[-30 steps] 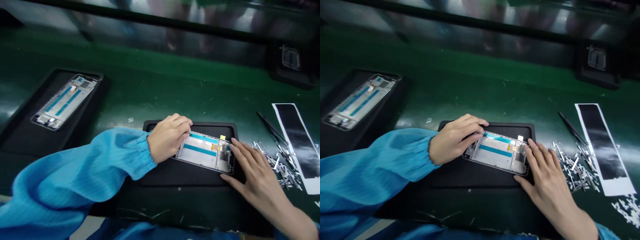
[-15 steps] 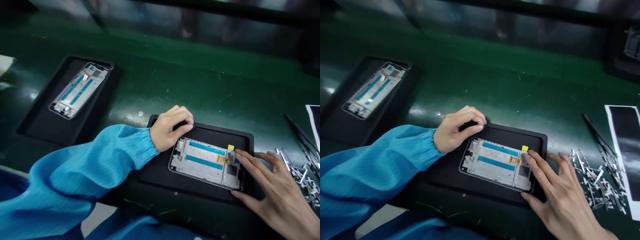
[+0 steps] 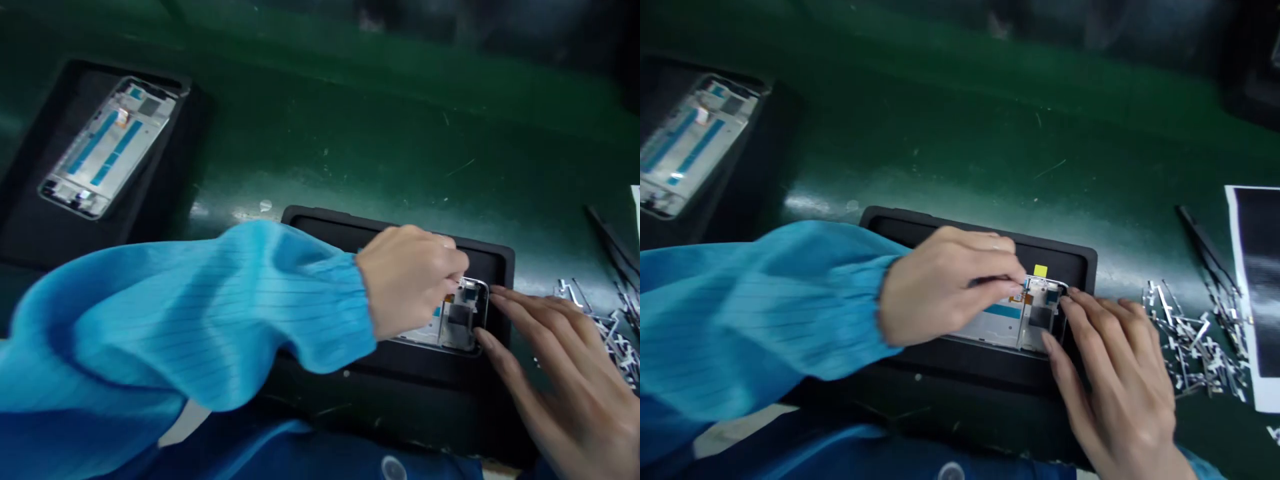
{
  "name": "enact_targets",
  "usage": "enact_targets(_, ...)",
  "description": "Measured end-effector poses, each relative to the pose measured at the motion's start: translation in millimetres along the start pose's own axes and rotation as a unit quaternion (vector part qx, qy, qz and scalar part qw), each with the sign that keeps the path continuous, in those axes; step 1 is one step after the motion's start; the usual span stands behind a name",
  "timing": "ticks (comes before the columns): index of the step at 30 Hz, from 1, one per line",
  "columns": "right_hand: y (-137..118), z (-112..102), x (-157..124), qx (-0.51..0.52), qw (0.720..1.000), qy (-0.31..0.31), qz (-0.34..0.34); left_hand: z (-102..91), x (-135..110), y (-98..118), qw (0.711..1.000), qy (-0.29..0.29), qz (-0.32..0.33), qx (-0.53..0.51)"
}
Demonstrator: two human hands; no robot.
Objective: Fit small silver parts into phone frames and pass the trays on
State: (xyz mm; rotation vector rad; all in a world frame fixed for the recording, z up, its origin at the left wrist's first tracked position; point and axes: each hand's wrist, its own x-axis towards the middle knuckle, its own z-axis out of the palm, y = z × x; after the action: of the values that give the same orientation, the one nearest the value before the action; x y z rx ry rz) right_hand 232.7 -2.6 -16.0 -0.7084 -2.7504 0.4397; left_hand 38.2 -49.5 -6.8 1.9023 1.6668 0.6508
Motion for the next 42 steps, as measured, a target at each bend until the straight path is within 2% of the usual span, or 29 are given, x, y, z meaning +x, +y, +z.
enact_targets(3,-5,6,1,0.023,0.999,0.014,0.025,18.2,12,-1,0.997,-0.068,-0.004,0.032)
enact_targets(5,-6,8,2,0.027,0.999,0.017,0.044,22.5,12,-4,0.996,-0.055,0.011,0.064)
enact_targets(8,-8,10,6,0.037,0.997,0.020,0.065,19.4,6,-7,0.999,-0.015,0.031,0.033)
enact_targets(12,-13,11,12,0.086,0.992,0.008,0.091,12.9,2,-2,0.998,-0.027,0.031,-0.040)
enact_targets(16,-17,10,17,0.154,0.980,0.016,0.121,9.0,7,6,0.997,-0.070,0.003,-0.013)
enact_targets(20,-16,11,18,0.184,0.971,0.044,0.147,5.0,11,9,0.999,-0.049,-0.006,0.021)
enact_targets(23,-13,13,16,0.052,0.991,0.053,0.109,5.7,11,7,0.996,-0.036,-0.013,0.076)
enact_targets(26,-9,14,10,-0.091,0.991,0.064,0.067,10.6,12,3,0.992,-0.042,-0.018,0.118)
enact_targets(29,-8,15,1,-0.079,0.994,0.046,0.052,17.2,11,-2,0.989,-0.029,-0.001,0.144)
enact_targets(32,-10,17,-5,-0.055,0.997,0.029,0.044,22.8,9,-6,0.987,0.017,0.033,0.159)
enact_targets(35,-12,22,-5,-0.068,0.997,0.031,0.003,25.8,7,-7,0.984,0.047,0.052,0.165)
enact_targets(39,-14,24,-1,-0.110,0.991,0.035,-0.069,26.6,6,-7,0.982,0.059,0.070,0.168)
enact_targets(42,-15,22,1,-0.126,0.986,0.037,-0.098,26.8,5,-6,0.978,0.068,0.075,0.180)
